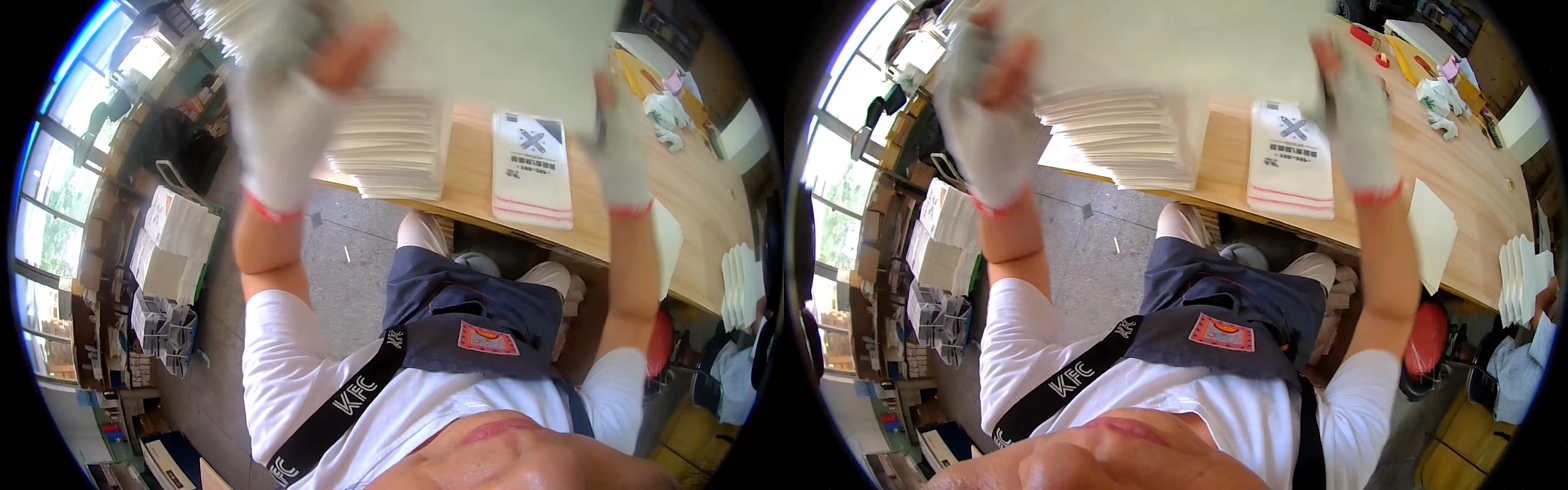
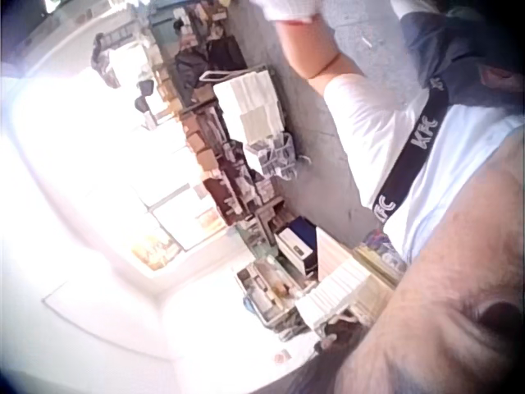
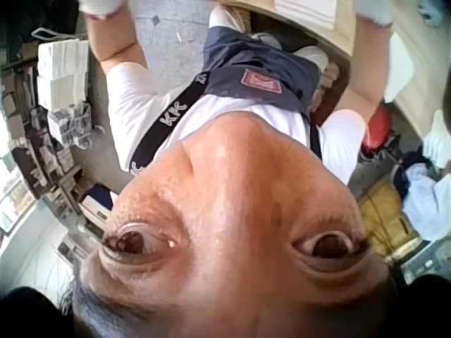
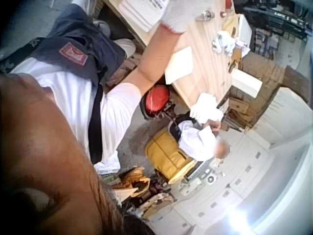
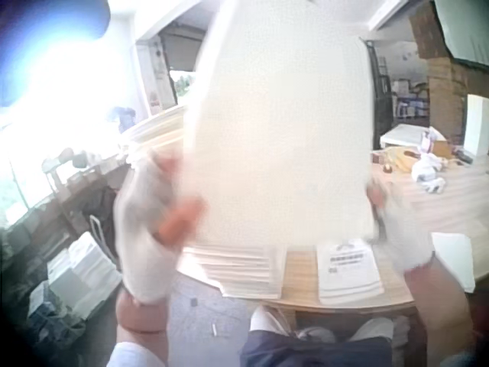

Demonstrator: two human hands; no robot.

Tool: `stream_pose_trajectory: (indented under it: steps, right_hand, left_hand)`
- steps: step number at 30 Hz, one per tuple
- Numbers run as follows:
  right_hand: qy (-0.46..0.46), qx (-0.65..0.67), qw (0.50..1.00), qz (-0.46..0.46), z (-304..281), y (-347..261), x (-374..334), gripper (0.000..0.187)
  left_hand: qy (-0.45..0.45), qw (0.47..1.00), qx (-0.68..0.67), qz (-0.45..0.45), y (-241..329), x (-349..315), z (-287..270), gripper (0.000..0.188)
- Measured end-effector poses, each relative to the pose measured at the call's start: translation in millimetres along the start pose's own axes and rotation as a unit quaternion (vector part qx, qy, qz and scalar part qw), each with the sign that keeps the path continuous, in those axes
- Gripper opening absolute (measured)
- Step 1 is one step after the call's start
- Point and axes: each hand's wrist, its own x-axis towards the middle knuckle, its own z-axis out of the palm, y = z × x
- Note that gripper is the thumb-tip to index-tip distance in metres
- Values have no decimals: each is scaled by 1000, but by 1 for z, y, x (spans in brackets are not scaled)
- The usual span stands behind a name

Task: The person repeatedly picks up a single sheet of paper from a stack, folds it in half, and places it onto a separate pile. The task involves continuous manual folding of paper sheets in a repetitive manner.

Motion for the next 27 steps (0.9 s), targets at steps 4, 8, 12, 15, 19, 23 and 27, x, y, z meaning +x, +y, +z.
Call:
stream_pose_trajectory:
  steps: [4, 8, 12, 15, 19, 23, 27]
  right_hand:
    - [75, 666, 735, 101, 24, -65, 176, 17]
    - [-100, 618, 752, 208, 30, -105, 224, 19]
    - [-170, 594, 756, 218, 44, -91, 213, 26]
    - [-76, 689, 694, 195, 58, -48, 165, 27]
    - [-21, 678, 645, 353, 81, 10, -16, 22]
    - [291, 428, 522, 678, 81, 62, -240, 21]
    - [398, 308, 459, 733, 39, 107, -365, 12]
  left_hand:
    - [82, 987, 117, 73, -28, 80, -116, 37]
    - [18, 938, 342, 60, -76, 138, -212, 41]
    - [18, 910, 386, -147, -80, 110, -174, 45]
    - [156, 897, 409, 60, -94, 33, -130, 44]
    - [275, 875, 324, 232, -134, -90, -88, 40]
    - [110, 987, 90, -75, -187, -225, 19, 26]
    - [-85, 989, -64, -105, -169, -267, 124, 15]
